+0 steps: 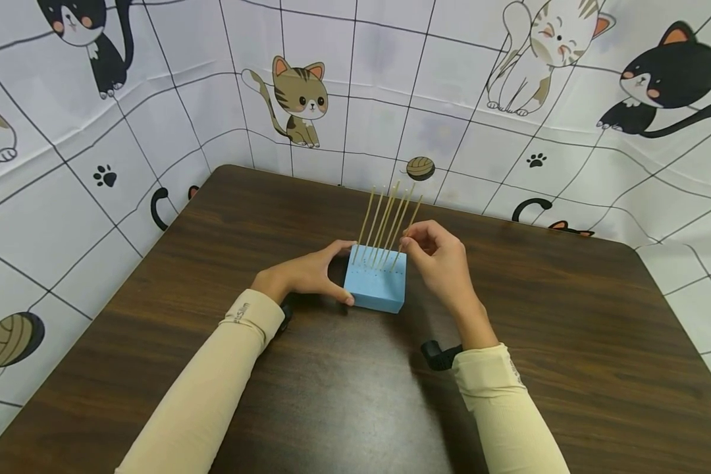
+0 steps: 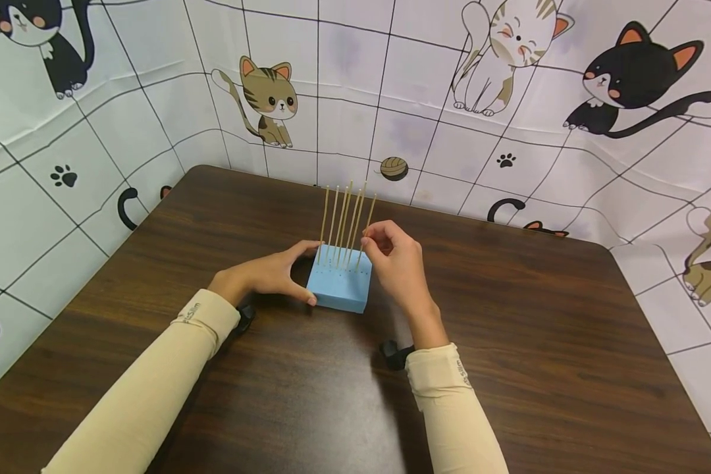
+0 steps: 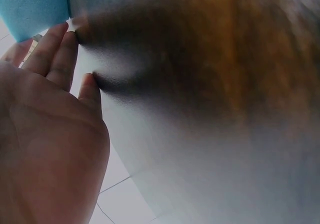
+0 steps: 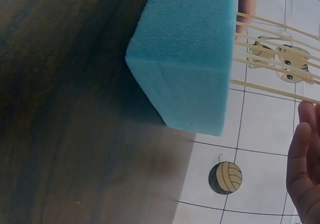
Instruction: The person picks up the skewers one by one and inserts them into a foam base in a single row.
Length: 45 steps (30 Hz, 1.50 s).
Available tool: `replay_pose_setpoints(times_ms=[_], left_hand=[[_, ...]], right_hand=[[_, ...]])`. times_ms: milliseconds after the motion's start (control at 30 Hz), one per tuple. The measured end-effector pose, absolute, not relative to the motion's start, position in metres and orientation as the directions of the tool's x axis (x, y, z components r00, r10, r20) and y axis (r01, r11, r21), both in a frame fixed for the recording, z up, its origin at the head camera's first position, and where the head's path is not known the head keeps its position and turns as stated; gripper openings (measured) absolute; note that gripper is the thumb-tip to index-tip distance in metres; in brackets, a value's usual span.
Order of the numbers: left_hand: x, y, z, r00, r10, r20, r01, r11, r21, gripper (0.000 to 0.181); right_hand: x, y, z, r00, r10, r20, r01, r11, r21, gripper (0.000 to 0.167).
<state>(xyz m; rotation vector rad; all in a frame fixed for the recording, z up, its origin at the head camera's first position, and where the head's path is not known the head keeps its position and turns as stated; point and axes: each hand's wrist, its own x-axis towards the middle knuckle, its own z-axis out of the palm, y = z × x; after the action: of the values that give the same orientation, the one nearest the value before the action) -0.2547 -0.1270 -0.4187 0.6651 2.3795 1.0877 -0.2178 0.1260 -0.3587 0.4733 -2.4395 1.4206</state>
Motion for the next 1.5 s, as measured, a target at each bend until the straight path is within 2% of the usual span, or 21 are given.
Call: replay_pose_setpoints(times_ms=[633, 900, 1500], left_hand=[[-0.252, -0.125, -0.413, -0.789, 0.58, -0.202, 0.221, 0.575, 0.788, 0.116], [-0.251, -0.125, -0.412, -0.786, 0.581, -0.21, 0.218, 0.579, 0.785, 0.117], [-0.252, -0.124, -0.417, -0.776, 0.602, -0.188, 0.235, 0.552, 0.8, 0.118]], right_hand=[[-0.214, 0.124, -0.365, -0.923, -0.138, 0.36, -0.382, 0.444, -0.811, 0.01], [-0.193, 0.113, -0.344, -0.926, -0.133, 0.354, -0.374, 0.457, -0.807, 0.011], [-0.192, 0.113, -0.344, -0.933, -0.138, 0.331, -0.356, 0.467, -0.809, 0.013]])
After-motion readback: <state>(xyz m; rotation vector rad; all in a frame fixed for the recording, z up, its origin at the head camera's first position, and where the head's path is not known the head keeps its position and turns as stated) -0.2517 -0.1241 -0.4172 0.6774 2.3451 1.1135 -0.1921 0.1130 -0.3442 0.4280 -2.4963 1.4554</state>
